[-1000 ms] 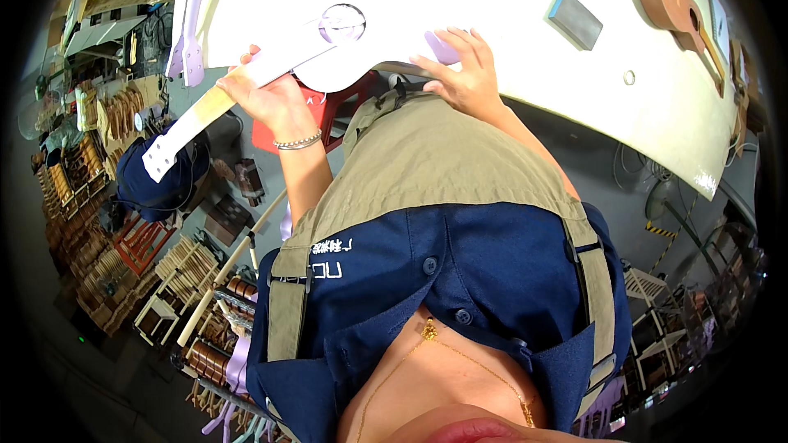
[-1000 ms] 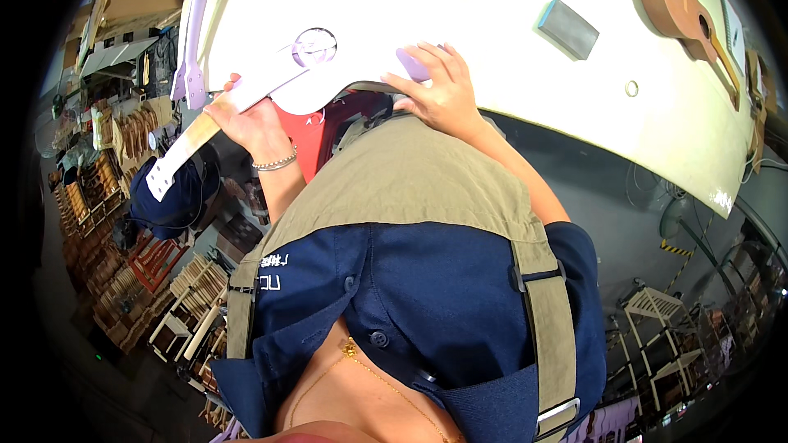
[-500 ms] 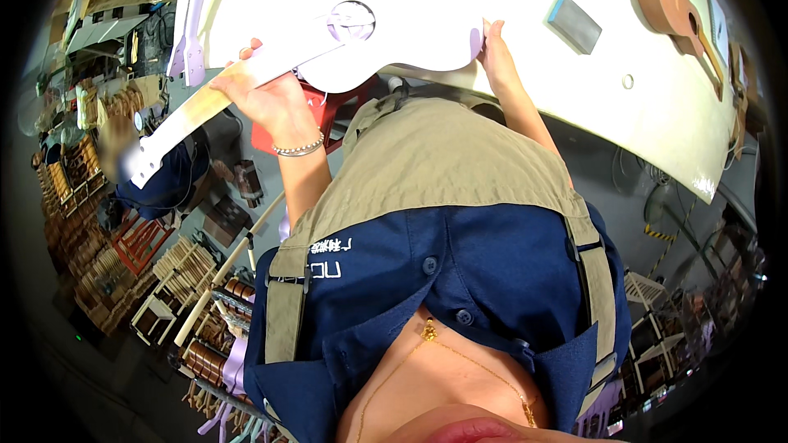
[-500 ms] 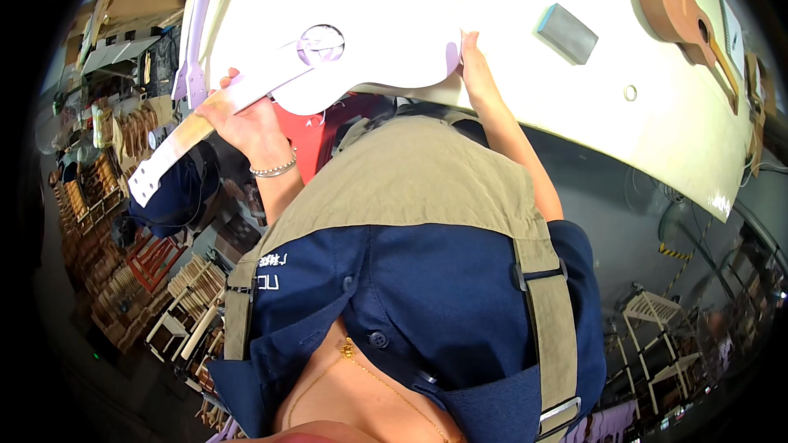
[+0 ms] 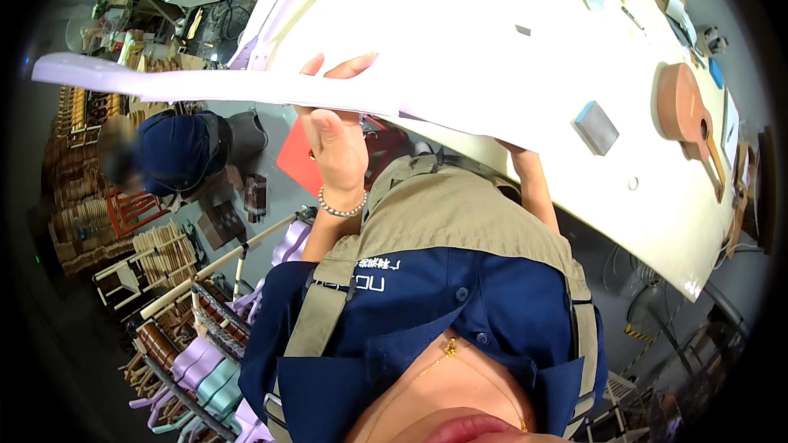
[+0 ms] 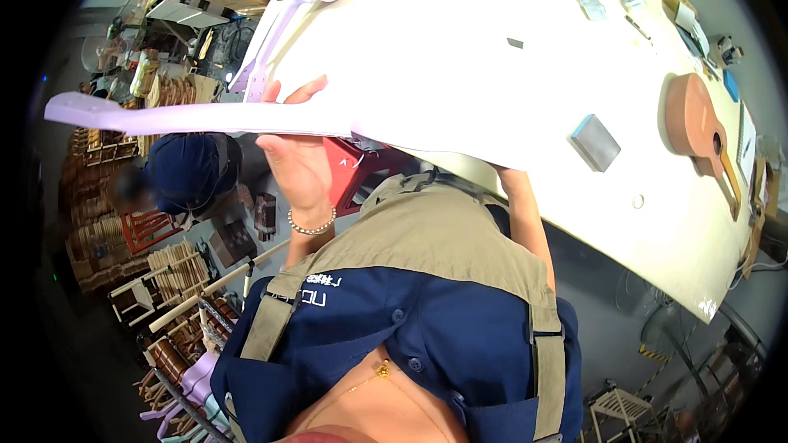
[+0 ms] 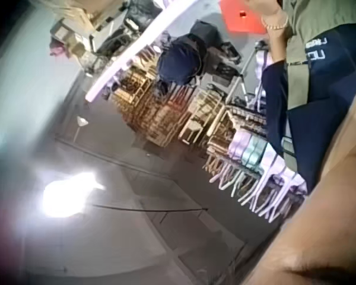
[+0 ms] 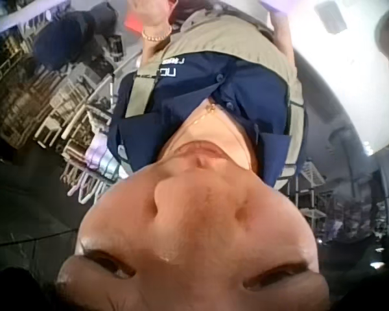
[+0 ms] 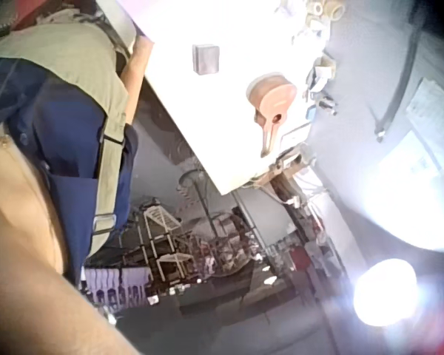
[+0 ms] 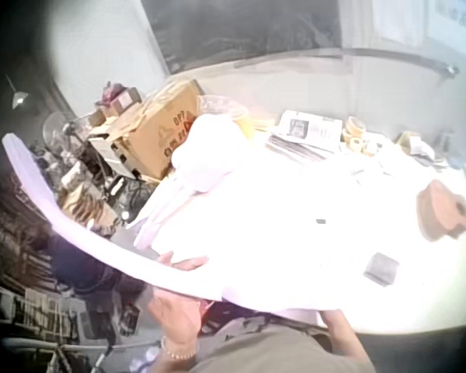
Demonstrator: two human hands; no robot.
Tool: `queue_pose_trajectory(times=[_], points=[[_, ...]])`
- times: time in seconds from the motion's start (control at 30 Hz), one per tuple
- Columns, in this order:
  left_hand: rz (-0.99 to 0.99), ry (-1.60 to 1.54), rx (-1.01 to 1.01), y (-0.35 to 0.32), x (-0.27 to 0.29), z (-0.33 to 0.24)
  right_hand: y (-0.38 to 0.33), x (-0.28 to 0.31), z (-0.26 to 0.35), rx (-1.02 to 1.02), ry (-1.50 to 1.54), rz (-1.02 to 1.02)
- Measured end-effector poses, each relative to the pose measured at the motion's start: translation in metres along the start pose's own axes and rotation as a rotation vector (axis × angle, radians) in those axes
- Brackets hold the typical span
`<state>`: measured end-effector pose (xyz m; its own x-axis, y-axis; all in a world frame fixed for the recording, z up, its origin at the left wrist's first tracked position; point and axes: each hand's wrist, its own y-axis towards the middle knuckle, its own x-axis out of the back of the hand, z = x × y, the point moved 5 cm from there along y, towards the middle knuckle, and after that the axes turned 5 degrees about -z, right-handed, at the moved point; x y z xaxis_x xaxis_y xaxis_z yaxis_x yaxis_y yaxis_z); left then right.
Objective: The person sands the edges and surfaces of light purple guitar-shaped wooden bodies using a sanding block. They repeatedly pick up the bodies from a rack, sand the edges and curves, and place them back on the rack or table.
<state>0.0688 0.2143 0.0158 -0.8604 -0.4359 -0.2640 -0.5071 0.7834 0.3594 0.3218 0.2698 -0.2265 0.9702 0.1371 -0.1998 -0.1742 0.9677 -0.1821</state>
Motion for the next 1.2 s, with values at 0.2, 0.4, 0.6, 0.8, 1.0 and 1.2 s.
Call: queue_pose_trajectory(times=[0.2,0.4,0.6,0.8,1.0,1.2], points=[[-0.042,-0.040,0.002,-0.003,-0.001,-0.008,0.011,-0.019,0.008,0.170,-0.153,0.023],[0.113,0.138,-0.088,-0.002,-0.011,-0.015,0.012,-0.025,-0.006,0.223,-0.182,0.033],[0.262,0.065,-0.145,0.009,-0.045,-0.032,0.011,-0.034,-0.014,0.260,-0.173,0.035],[0.246,0.123,-0.217,0.015,-0.045,-0.023,-0.001,-0.024,0.000,0.278,-0.199,-0.020],[-0.334,0.088,-0.070,0.007,0.020,0.005,-0.013,-0.020,0.047,0.109,-0.372,0.020],[-0.685,-0.011,0.195,-0.016,0.088,0.047,-0.018,-0.025,0.071,0.152,-0.359,0.018]])
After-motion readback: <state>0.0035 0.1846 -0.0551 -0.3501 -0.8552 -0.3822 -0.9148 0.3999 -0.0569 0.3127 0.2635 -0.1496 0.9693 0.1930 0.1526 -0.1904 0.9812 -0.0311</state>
